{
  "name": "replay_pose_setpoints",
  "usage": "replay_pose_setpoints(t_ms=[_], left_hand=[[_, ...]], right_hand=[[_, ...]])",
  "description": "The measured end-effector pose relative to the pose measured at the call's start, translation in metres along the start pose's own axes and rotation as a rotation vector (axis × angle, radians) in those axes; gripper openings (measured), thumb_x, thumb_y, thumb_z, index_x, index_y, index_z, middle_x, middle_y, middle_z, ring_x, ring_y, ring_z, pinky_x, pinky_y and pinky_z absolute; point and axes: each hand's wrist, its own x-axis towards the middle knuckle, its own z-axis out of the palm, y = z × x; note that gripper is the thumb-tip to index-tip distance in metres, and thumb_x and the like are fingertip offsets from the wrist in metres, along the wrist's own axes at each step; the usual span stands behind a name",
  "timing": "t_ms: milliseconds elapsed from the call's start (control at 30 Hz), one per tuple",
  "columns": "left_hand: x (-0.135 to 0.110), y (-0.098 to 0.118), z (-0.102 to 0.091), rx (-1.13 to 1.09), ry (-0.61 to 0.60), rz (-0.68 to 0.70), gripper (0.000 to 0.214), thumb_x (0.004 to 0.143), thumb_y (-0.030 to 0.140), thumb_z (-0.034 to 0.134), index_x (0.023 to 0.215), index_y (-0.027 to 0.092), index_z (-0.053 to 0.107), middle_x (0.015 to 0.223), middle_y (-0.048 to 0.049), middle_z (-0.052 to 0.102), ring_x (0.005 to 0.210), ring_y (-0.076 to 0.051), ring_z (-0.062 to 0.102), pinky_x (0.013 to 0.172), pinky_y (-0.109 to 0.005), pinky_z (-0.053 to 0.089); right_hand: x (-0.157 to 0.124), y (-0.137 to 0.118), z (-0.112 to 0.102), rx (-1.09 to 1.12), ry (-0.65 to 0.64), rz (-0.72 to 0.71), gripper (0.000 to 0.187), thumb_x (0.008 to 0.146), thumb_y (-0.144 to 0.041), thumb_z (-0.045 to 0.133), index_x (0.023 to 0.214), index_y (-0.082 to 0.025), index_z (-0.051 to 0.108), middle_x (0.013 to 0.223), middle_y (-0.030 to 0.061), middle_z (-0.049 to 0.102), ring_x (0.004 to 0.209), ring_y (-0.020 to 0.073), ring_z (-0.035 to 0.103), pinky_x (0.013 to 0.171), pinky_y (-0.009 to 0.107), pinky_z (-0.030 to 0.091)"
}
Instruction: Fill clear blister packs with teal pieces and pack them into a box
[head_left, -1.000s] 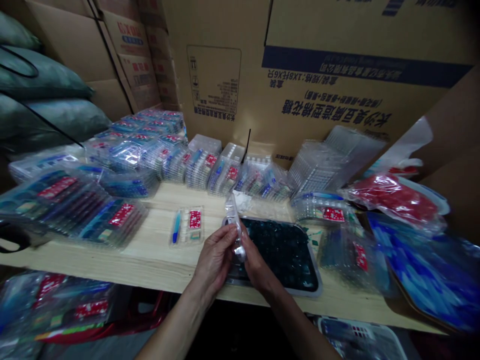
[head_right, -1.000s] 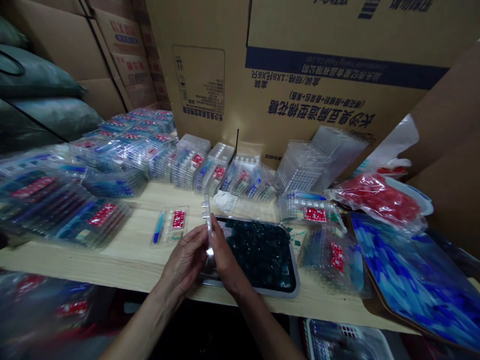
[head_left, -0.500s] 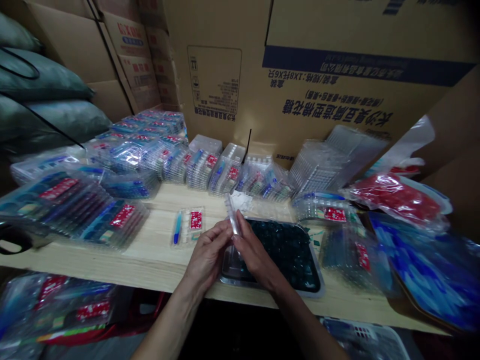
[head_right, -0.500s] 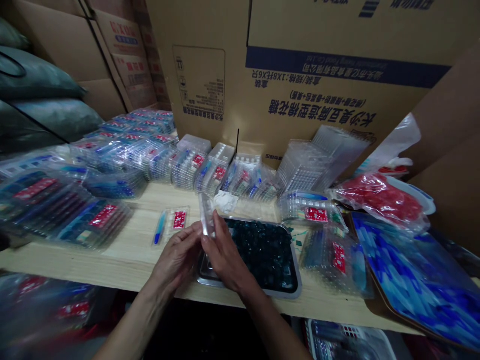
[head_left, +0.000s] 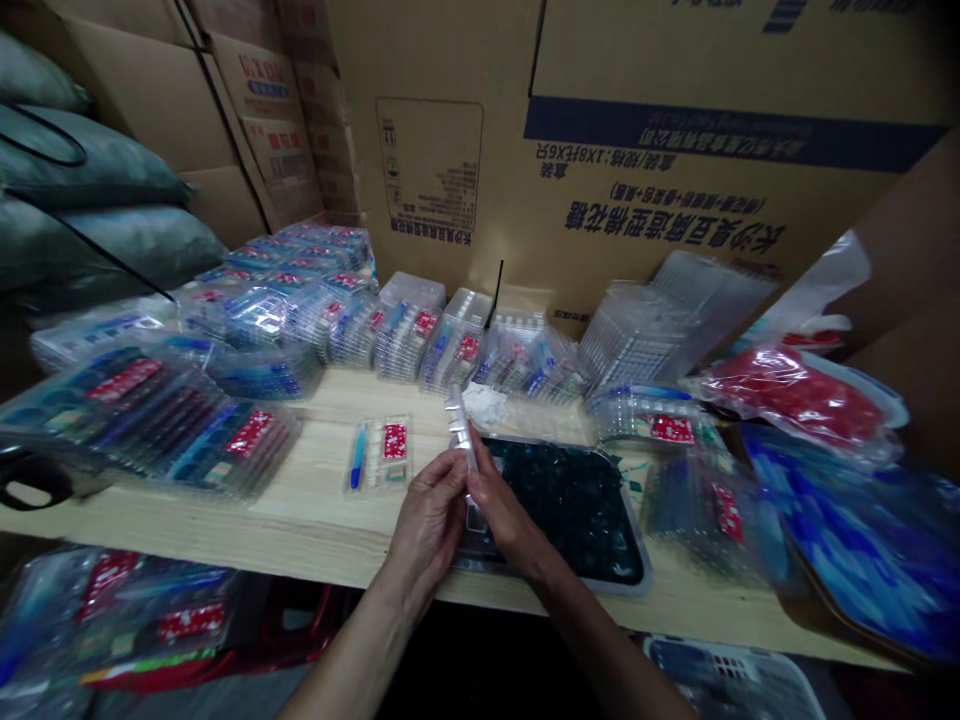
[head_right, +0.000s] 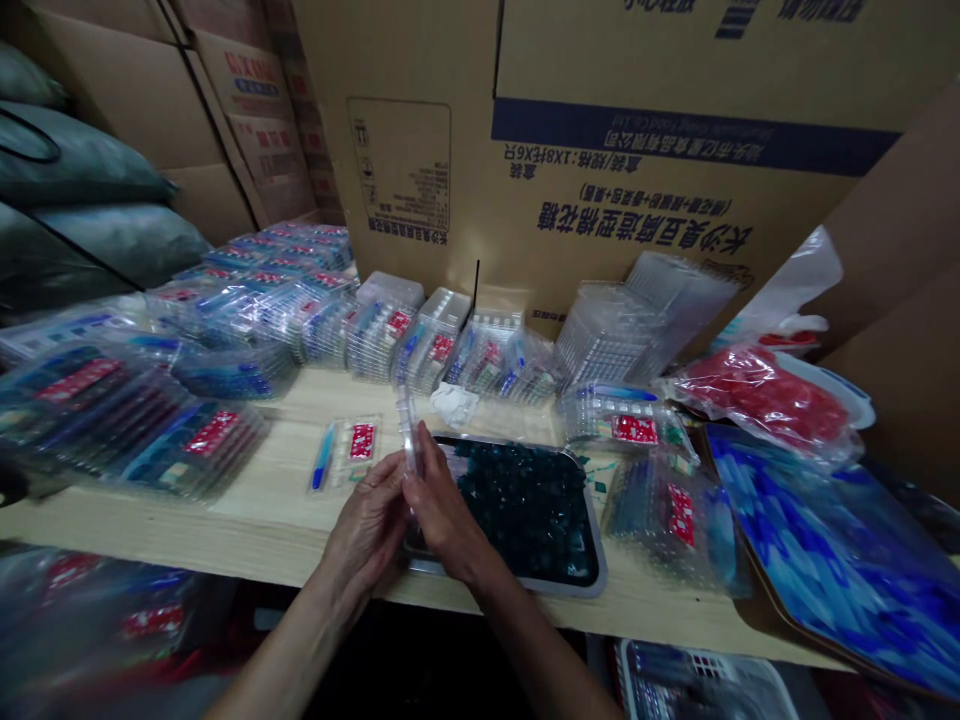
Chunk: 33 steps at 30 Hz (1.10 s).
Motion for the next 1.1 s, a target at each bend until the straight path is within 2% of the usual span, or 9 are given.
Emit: replay_pose_setpoints(t_ms=[200,433,633,733,800,867,933,1000,1100], left_hand=[[0.002,0.002,-0.005,-0.024,-0.048,-0.01,0.035,0.059,0.029,0.094,0.086,0.016,0.077,0.087,-0.002,0.073,0.081,-0.012,0.065,0.083,-0.022,0.051],[0.001,0.002,-0.001,-0.012,0.002,-0.012,0.039,0.053,0.027,0.096,0.084,0.015,0.077,0.084,-0.002,0.073,0.078,-0.012,0.064,0.078,-0.02,0.051],[-0.003,0.005,-0.001,0.098,0.015,0.046,0.033,0.06,0.032,0.092,0.083,0.015,0.076,0.083,-0.0029,0.072,0.076,-0.014,0.064,0.075,-0.024,0.05],[-0.002,0.013,-0.005,0.201,-0.018,0.067,0.028,0.062,0.029,0.09,0.082,0.015,0.076,0.093,-0.0043,0.072,0.082,-0.015,0.064,0.075,-0.023,0.05],[0.001,0.02,-0.009,0.226,-0.048,0.073,0.025,0.064,0.027,0.088,0.082,0.015,0.076,0.107,-0.006,0.071,0.093,-0.016,0.065,0.08,-0.023,0.05],[0.004,0.027,-0.015,0.202,-0.068,0.087,0.024,0.066,0.027,0.087,0.084,0.015,0.077,0.12,-0.0074,0.069,0.105,-0.019,0.064,0.088,-0.024,0.049],[0.008,0.033,-0.022,0.157,-0.097,0.097,0.026,0.069,0.028,0.085,0.089,0.015,0.077,0.129,-0.009,0.066,0.119,-0.023,0.06,0.1,-0.029,0.047],[0.012,0.037,-0.031,0.115,-0.149,0.083,0.024,0.072,0.027,0.084,0.092,0.015,0.076,0.135,-0.0106,0.063,0.13,-0.027,0.054,0.11,-0.036,0.042],[0.018,0.036,-0.048,0.084,-0.228,0.009,0.017,0.076,0.024,0.081,0.085,0.015,0.071,0.139,-0.0134,0.061,0.134,-0.03,0.052,0.115,-0.042,0.038]], right_hand=[[0.001,-0.001,0.001,0.006,-0.002,0.034,0.084,0.096,-0.072,0.037,0.162,-0.025,0.012,0.168,0.0022,0.01,0.155,0.0199,0.006,0.128,0.043,0.006],[0.003,0.002,0.004,0.016,0.01,0.008,0.079,0.098,-0.069,0.035,0.161,-0.026,0.014,0.168,0.0014,0.011,0.155,0.0188,0.006,0.128,0.043,0.004],[-0.001,0.0,0.004,-0.038,0.005,0.028,0.074,0.101,-0.065,0.034,0.161,-0.025,0.018,0.168,0.0016,0.014,0.155,0.019,0.008,0.128,0.043,0.006],[-0.002,0.005,0.008,-0.039,0.02,0.049,0.074,0.1,-0.064,0.038,0.16,-0.024,0.022,0.167,0.0028,0.017,0.154,0.0201,0.011,0.127,0.042,0.009],[-0.001,0.009,0.007,-0.022,0.078,0.061,0.077,0.098,-0.063,0.042,0.16,-0.023,0.02,0.165,0.0052,0.024,0.152,0.0229,0.021,0.125,0.043,0.017],[0.004,0.012,-0.003,-0.029,0.189,0.06,0.076,0.099,-0.061,0.04,0.16,-0.023,0.017,0.161,0.0075,0.033,0.146,0.0254,0.035,0.12,0.044,0.03],[0.008,0.016,-0.026,-0.186,0.329,0.035,0.073,0.099,-0.059,0.037,0.158,-0.02,0.02,0.157,0.011,0.038,0.141,0.0275,0.041,0.115,0.045,0.037],[0.011,0.021,-0.059,-0.552,0.443,0.027,0.071,0.098,-0.055,0.04,0.154,-0.014,0.029,0.154,0.0174,0.04,0.14,0.0311,0.04,0.115,0.048,0.035],[0.008,0.035,-0.107,-1.126,0.432,0.19,0.065,0.096,-0.049,0.044,0.149,-0.01,0.039,0.152,0.0259,0.037,0.137,0.04,0.041,0.108,0.059,0.038]])
